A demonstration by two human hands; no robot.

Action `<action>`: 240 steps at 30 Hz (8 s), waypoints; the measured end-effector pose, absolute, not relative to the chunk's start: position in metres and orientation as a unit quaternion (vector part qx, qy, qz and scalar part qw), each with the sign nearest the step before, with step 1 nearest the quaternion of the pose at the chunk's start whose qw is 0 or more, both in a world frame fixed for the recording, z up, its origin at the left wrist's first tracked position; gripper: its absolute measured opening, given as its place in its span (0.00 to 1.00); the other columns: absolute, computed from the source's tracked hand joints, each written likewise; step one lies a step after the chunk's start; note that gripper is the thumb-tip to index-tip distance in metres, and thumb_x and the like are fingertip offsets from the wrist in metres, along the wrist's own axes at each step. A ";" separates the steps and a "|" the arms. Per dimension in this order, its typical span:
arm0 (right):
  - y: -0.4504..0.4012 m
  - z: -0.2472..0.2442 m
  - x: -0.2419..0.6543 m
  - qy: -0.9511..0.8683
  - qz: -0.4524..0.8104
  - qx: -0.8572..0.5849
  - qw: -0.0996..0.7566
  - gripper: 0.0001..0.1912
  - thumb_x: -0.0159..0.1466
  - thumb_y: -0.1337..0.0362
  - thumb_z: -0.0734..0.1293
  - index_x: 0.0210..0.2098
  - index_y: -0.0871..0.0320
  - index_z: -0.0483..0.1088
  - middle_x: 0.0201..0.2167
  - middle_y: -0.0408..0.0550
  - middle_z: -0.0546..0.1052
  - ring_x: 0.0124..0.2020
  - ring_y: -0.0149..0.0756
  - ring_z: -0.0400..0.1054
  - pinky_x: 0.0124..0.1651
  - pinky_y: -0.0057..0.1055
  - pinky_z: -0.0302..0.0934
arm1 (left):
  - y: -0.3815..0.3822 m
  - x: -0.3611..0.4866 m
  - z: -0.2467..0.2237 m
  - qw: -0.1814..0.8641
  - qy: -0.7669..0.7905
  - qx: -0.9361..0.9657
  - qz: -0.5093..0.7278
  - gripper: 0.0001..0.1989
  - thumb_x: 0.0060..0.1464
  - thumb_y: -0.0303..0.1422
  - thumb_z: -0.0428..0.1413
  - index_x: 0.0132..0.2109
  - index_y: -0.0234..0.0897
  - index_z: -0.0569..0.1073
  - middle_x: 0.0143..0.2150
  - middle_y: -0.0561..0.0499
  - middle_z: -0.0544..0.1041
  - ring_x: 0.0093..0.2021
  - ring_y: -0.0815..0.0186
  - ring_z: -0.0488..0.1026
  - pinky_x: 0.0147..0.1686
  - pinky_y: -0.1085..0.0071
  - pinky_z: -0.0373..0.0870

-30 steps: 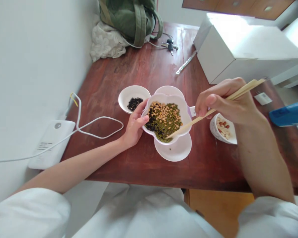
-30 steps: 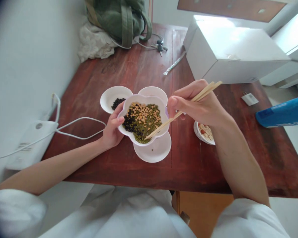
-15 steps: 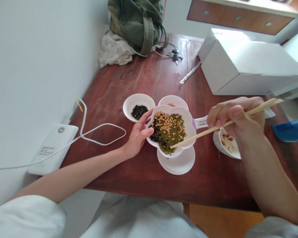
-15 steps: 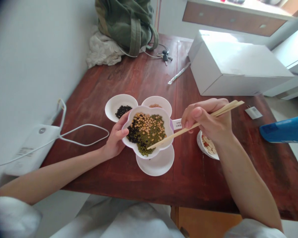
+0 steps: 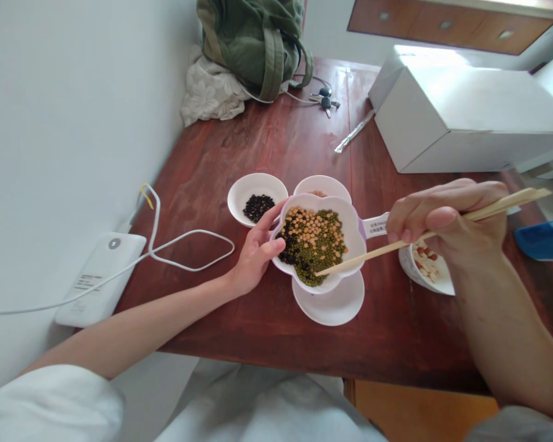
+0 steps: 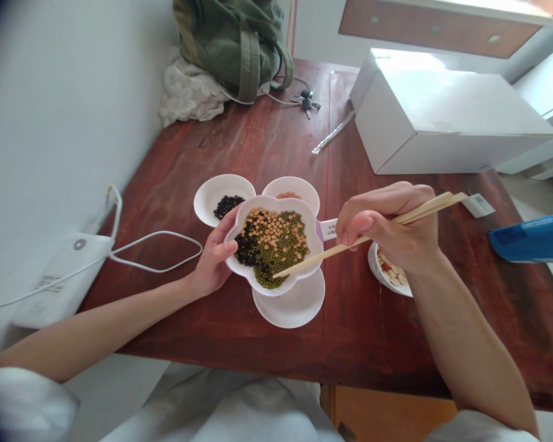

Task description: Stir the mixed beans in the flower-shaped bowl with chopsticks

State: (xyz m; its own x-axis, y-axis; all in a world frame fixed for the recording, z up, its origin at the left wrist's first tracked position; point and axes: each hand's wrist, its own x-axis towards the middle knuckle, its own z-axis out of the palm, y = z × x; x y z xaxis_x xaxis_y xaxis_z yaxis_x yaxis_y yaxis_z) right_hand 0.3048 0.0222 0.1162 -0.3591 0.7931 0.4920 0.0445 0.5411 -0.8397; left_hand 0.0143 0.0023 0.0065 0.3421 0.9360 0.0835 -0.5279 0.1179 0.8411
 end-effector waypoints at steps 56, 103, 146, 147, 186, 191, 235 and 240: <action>0.030 0.126 0.326 -0.751 0.239 -0.282 0.547 0.22 0.68 0.48 0.78 0.25 0.57 0.83 0.22 0.47 0.81 0.23 0.42 0.77 0.22 0.38 0.66 | 0.002 0.014 0.010 0.709 0.255 0.388 0.531 0.33 0.57 0.44 0.71 0.69 0.48 0.79 0.70 0.44 0.81 0.74 0.39 0.74 0.75 0.41 0.68; 0.013 0.120 0.297 -0.818 0.324 -0.167 0.445 0.10 0.69 0.64 0.78 0.31 0.60 0.82 0.26 0.49 0.82 0.25 0.40 0.79 0.25 0.36 0.74 | 0.004 0.017 0.018 0.712 0.285 0.358 0.532 0.32 0.55 0.44 0.72 0.65 0.45 0.80 0.69 0.44 0.82 0.76 0.40 0.71 0.76 0.44 0.67; 0.028 0.101 0.305 -0.706 0.246 -0.361 0.558 0.16 0.67 0.56 0.79 0.24 0.54 0.84 0.23 0.45 0.81 0.21 0.36 0.74 0.22 0.32 0.64 | 0.003 0.017 0.017 0.714 0.283 0.361 0.529 0.32 0.55 0.44 0.72 0.65 0.45 0.80 0.69 0.44 0.82 0.76 0.40 0.72 0.76 0.43 0.67; 0.030 0.102 0.305 -0.700 0.234 -0.360 0.571 0.17 0.66 0.55 0.80 0.24 0.54 0.84 0.22 0.45 0.81 0.20 0.36 0.74 0.21 0.32 0.64 | 0.003 0.017 0.016 0.714 0.282 0.361 0.530 0.32 0.55 0.44 0.72 0.65 0.45 0.80 0.70 0.44 0.81 0.76 0.40 0.72 0.76 0.44 0.66; 0.026 0.122 0.322 -0.759 0.261 -0.261 0.536 0.22 0.69 0.48 0.78 0.24 0.56 0.81 0.20 0.48 0.78 0.23 0.44 0.76 0.23 0.41 0.68 | 0.003 0.016 0.008 0.696 0.248 0.400 0.542 0.33 0.59 0.46 0.70 0.69 0.47 0.78 0.69 0.44 0.82 0.75 0.39 0.72 0.75 0.39 0.69; 0.010 0.134 0.314 -0.804 0.257 -0.278 0.458 0.17 0.70 0.63 0.76 0.25 0.57 0.77 0.23 0.46 0.79 0.24 0.41 0.76 0.21 0.38 0.68 | 0.002 0.016 0.007 0.688 0.237 0.415 0.546 0.33 0.61 0.46 0.68 0.71 0.49 0.76 0.72 0.45 0.80 0.77 0.39 0.71 0.75 0.38 0.69; 0.022 0.121 0.302 -0.811 0.315 -0.226 0.437 0.16 0.68 0.52 0.79 0.31 0.56 0.87 0.25 0.49 0.84 0.23 0.41 0.79 0.26 0.35 0.73 | -0.001 0.014 0.005 0.664 0.250 0.447 0.545 0.38 0.59 0.49 0.69 0.74 0.55 0.72 0.74 0.45 0.78 0.78 0.34 0.68 0.73 0.35 0.71; 0.024 0.121 0.307 -0.798 0.309 -0.230 0.463 0.21 0.69 0.53 0.78 0.25 0.59 0.81 0.24 0.50 0.82 0.24 0.41 0.79 0.23 0.34 0.70 | -0.001 0.015 0.006 0.666 0.243 0.444 0.548 0.37 0.60 0.48 0.69 0.74 0.55 0.72 0.75 0.46 0.77 0.78 0.34 0.69 0.73 0.34 0.71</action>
State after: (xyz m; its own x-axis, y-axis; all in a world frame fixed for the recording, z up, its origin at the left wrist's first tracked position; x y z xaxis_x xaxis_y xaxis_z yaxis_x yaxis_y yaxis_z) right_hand 0.3067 0.0244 0.1210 -0.4659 0.6527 0.5974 0.0809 0.7037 -0.7058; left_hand 0.0151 -0.0010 0.0061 0.2807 0.9459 0.1630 -0.5151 0.0052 0.8571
